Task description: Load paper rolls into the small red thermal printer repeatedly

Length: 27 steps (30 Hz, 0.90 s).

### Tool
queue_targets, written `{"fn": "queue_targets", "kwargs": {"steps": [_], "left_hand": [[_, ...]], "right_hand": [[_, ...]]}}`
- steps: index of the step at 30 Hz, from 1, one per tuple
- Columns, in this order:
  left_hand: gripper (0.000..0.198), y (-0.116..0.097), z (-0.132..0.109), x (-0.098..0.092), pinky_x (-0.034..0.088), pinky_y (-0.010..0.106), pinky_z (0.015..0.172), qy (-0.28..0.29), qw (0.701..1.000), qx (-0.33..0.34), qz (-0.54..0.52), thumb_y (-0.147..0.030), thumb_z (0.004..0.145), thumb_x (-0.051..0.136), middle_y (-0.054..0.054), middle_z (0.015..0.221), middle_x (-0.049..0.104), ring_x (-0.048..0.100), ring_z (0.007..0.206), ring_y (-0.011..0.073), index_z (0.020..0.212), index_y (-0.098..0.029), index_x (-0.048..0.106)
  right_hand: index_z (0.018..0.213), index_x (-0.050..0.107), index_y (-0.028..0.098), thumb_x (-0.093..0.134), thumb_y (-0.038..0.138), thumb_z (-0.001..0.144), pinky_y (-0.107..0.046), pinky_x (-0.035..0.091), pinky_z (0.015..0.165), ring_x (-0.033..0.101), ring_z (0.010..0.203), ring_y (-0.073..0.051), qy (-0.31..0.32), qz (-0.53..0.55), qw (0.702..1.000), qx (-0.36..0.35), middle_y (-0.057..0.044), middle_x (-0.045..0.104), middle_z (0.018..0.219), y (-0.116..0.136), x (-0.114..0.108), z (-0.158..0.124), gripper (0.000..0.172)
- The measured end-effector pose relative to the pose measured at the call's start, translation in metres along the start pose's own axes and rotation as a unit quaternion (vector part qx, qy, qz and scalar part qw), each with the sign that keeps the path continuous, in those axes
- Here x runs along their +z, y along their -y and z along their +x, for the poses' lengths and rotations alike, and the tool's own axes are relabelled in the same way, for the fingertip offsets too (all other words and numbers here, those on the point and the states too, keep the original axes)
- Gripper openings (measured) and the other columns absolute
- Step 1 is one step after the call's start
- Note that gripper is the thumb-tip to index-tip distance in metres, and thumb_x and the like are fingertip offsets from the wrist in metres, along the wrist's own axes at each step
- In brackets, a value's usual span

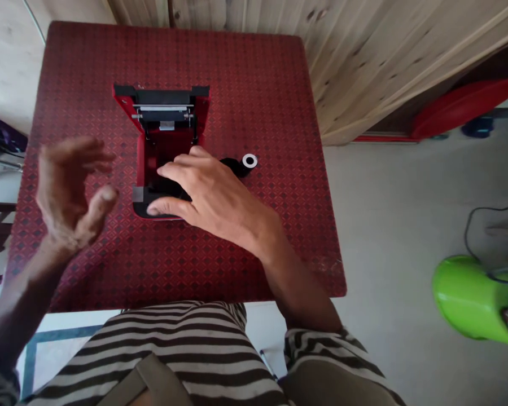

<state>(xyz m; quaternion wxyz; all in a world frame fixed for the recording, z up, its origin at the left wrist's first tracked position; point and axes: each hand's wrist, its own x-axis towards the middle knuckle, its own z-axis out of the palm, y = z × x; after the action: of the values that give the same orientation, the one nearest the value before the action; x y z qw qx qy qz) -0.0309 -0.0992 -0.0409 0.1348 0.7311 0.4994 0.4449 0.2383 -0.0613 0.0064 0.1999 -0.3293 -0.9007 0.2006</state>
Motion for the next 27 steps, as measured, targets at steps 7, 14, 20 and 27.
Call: {"fn": "queue_targets", "kwargs": {"steps": [7,14,20,27], "left_hand": [[0.068,0.011,0.104,0.003,0.057,0.038,0.108,0.089,0.99,0.105,0.037,-0.067,0.112,0.042,0.013,0.141,0.066,0.068,0.125,0.0184,0.158,-0.018,0.045],[0.046,-0.02,0.075,0.005,0.058,0.041,0.106,0.107,0.982,0.145,0.052,-0.049,0.114,0.048,0.009,0.13,0.075,0.07,0.12,0.0207,0.142,-0.017,0.066],[0.08,-0.014,0.026,0.003,0.056,0.058,0.119,0.161,0.967,0.188,0.056,-0.066,0.094,0.074,0.016,0.149,0.064,0.061,0.144,0.0339,0.159,-0.023,0.052],[0.091,-0.006,0.003,0.017,0.053,0.062,0.124,0.144,0.971,0.182,0.05,-0.066,0.083,0.087,0.015,0.149,0.062,0.061,0.144,0.0392,0.158,-0.028,0.053]], "right_hand": [[0.098,0.079,0.017,0.055,0.01,0.108,-0.041,0.057,0.095,0.064,0.094,-0.022,-0.062,-0.025,0.998,-0.006,-0.008,0.077,0.097,0.005,0.022,-0.012,0.027],[0.106,0.079,0.02,0.057,0.008,0.107,-0.036,0.06,0.085,0.061,0.088,-0.02,-0.198,-0.101,0.975,-0.022,-0.006,0.074,0.095,0.016,0.035,-0.033,0.025],[0.111,0.078,0.024,0.057,0.009,0.107,-0.038,0.059,0.082,0.066,0.088,-0.02,-0.204,-0.118,0.972,-0.008,-0.004,0.076,0.094,0.017,0.046,-0.04,0.025],[0.11,0.077,0.021,0.059,0.009,0.106,-0.037,0.056,0.077,0.067,0.086,-0.021,-0.234,-0.157,0.959,-0.041,-0.005,0.078,0.094,0.017,0.049,-0.038,0.022]]}}
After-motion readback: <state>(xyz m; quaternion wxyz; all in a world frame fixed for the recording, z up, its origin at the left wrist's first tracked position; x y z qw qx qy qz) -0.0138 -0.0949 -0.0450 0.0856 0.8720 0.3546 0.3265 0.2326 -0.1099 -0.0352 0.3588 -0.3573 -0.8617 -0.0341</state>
